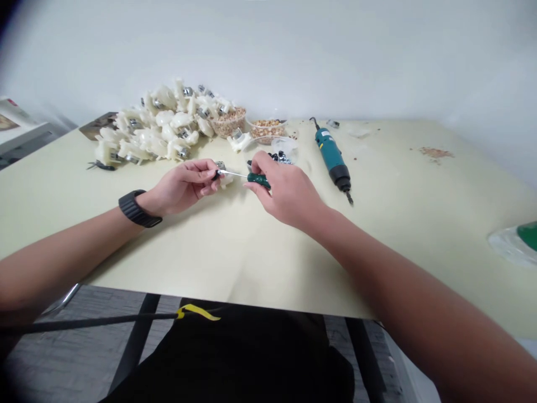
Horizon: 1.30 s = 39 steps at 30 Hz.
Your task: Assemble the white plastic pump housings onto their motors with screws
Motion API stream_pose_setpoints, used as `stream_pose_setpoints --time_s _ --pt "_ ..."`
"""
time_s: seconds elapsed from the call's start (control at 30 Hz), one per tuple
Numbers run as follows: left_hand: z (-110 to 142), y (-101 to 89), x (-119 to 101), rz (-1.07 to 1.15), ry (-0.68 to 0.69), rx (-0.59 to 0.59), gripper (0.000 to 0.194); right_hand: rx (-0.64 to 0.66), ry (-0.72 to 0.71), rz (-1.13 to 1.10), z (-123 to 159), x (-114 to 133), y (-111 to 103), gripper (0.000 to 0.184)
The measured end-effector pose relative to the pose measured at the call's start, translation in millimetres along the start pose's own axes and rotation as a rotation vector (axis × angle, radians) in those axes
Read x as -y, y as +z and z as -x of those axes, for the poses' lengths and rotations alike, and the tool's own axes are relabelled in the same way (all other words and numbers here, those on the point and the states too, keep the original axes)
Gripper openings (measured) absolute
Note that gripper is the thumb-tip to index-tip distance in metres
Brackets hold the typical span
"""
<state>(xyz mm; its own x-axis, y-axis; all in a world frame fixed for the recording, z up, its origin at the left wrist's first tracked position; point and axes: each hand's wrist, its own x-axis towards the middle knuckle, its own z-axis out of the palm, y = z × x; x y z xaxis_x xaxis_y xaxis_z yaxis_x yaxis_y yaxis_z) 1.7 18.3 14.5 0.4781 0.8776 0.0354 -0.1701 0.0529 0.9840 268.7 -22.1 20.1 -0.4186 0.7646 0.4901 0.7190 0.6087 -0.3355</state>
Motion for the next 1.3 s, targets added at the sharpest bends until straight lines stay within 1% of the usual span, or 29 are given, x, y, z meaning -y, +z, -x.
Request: stream_pose_setpoints --time_s 0.13,0.3,0.53,0.97,1.3 --pt "0.5 0.5 -0.3 -0.008 -0.008 -0.008 0.013 0.002 -0.026 0.035 0.2 1.0 -1.5 0.016" --pt "0.8 -0.2 0.3 -0.02 -0.005 -0.013 0.012 0.033 0.004 0.064 -0.5 2.3 -2.2 0.016" --pt "0.4 -0.5 0.2 -0.003 -0.011 -0.003 0.012 0.039 0.003 0.079 -0.6 3.0 -2.7 0.016" --pt "-0.8 -1.5 1.0 -0.012 -0.005 -0.004 0.014 0.05 0.024 0.073 -0.1 4.2 -2.4 0.017" --pt "0.2 1.1 -0.9 -0.028 -0.022 -0.018 0.015 0.039 0.017 0.069 0.0 2.8 -0.8 0.018"
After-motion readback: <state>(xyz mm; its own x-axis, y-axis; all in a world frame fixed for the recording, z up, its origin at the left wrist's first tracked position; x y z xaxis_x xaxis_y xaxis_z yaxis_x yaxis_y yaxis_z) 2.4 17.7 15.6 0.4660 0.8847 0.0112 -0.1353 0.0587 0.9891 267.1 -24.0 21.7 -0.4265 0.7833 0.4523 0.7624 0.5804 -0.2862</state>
